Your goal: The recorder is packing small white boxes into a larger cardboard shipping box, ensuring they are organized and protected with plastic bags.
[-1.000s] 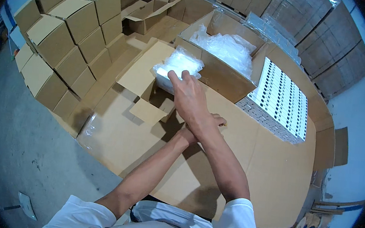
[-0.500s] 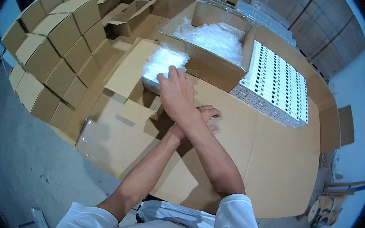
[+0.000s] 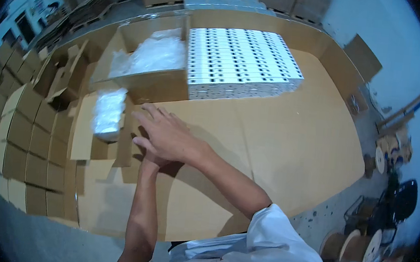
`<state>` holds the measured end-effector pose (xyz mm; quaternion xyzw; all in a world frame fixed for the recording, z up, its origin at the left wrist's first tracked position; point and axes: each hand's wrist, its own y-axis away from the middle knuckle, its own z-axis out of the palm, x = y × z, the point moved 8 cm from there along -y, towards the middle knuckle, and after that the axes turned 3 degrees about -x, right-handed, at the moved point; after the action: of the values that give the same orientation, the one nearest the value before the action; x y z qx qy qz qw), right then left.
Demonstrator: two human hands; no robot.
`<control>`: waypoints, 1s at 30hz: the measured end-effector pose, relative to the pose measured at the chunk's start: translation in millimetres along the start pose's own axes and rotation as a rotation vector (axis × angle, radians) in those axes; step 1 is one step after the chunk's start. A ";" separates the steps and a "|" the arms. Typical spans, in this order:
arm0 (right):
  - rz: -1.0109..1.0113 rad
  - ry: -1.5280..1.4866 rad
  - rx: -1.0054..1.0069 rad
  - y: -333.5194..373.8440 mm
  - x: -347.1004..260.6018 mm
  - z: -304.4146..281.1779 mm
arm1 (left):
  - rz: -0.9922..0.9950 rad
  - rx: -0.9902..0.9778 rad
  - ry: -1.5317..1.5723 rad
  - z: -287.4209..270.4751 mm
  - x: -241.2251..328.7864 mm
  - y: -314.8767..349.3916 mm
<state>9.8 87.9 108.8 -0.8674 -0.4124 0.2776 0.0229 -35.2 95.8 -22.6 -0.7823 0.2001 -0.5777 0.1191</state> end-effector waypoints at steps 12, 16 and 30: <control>0.339 0.209 0.585 189.8 317.2 -265.5 | -0.189 -0.177 -0.318 119.5 66.5 -80.5; 0.556 0.293 0.745 260.9 397.4 -304.8 | -0.207 -0.204 -0.376 153.0 73.5 -88.8; 0.690 0.497 0.832 322.8 444.7 -309.8 | -0.194 -0.194 -0.395 180.3 76.6 -101.1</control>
<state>616.6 257.6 78.0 -0.9085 0.0546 0.1959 0.3651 173.5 143.3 30.4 -0.9036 0.1512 -0.4001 0.0244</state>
